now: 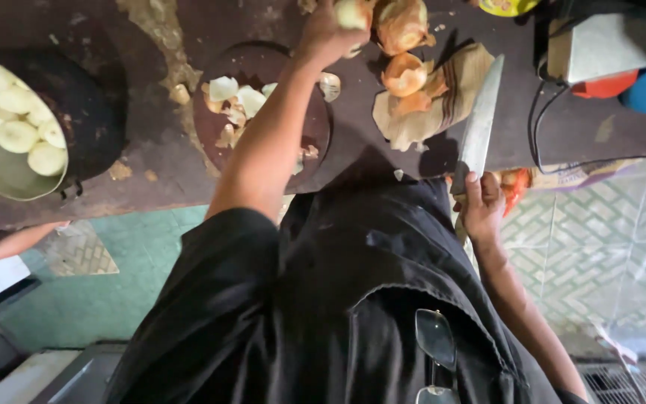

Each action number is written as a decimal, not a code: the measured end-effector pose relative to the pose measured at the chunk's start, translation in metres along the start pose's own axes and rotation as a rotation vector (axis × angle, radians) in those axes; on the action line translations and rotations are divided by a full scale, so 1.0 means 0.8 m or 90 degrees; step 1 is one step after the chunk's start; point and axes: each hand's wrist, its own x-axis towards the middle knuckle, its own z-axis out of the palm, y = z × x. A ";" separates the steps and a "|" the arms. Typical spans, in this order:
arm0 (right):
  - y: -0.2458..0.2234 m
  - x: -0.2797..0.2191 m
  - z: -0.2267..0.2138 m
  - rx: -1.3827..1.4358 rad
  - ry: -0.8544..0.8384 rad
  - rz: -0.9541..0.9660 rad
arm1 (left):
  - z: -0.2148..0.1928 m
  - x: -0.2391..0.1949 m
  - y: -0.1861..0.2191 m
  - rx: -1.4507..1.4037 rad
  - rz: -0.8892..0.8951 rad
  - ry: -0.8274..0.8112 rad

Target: Peeling and slicing onions on a wooden cutting board and transferring them to a large pot.

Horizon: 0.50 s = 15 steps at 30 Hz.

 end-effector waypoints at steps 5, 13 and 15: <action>-0.016 0.024 0.029 -0.033 -0.117 -0.020 | -0.085 -0.096 -0.034 -0.072 -0.039 0.001; -0.113 0.015 0.156 -0.385 -0.481 -0.175 | -0.190 -0.293 -0.159 -0.186 -0.159 0.155; -0.075 0.010 0.197 -0.532 -0.550 -0.206 | -0.193 -0.323 -0.212 -0.305 -0.214 0.173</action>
